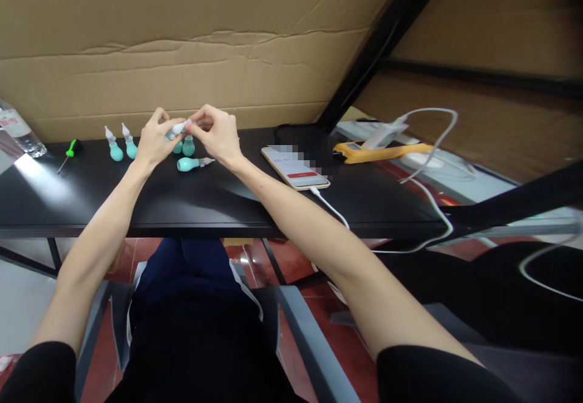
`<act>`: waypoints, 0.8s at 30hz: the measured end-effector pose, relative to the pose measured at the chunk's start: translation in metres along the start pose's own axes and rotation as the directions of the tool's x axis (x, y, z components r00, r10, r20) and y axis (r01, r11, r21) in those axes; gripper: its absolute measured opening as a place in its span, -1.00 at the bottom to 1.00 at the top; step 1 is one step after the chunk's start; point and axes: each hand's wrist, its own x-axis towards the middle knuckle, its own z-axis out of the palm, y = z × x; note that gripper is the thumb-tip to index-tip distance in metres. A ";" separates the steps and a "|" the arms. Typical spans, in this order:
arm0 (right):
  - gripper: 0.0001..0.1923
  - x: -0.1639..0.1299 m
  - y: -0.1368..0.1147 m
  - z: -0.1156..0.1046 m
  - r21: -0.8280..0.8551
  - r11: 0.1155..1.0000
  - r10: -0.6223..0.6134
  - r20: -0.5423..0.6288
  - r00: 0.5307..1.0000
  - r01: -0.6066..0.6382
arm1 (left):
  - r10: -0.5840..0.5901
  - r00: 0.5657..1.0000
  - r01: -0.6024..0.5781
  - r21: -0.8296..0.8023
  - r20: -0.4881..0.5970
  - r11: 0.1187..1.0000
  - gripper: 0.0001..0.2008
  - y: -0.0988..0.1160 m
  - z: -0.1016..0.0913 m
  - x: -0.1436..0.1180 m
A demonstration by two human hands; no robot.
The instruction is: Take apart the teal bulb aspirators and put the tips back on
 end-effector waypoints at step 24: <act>-0.71 0.008 0.002 -0.014 -0.124 0.986 -0.090 0.179 0.980 0.113 | 0.122 0.992 -0.123 -0.139 -0.017 0.983 -0.13 -0.015 0.006 0.000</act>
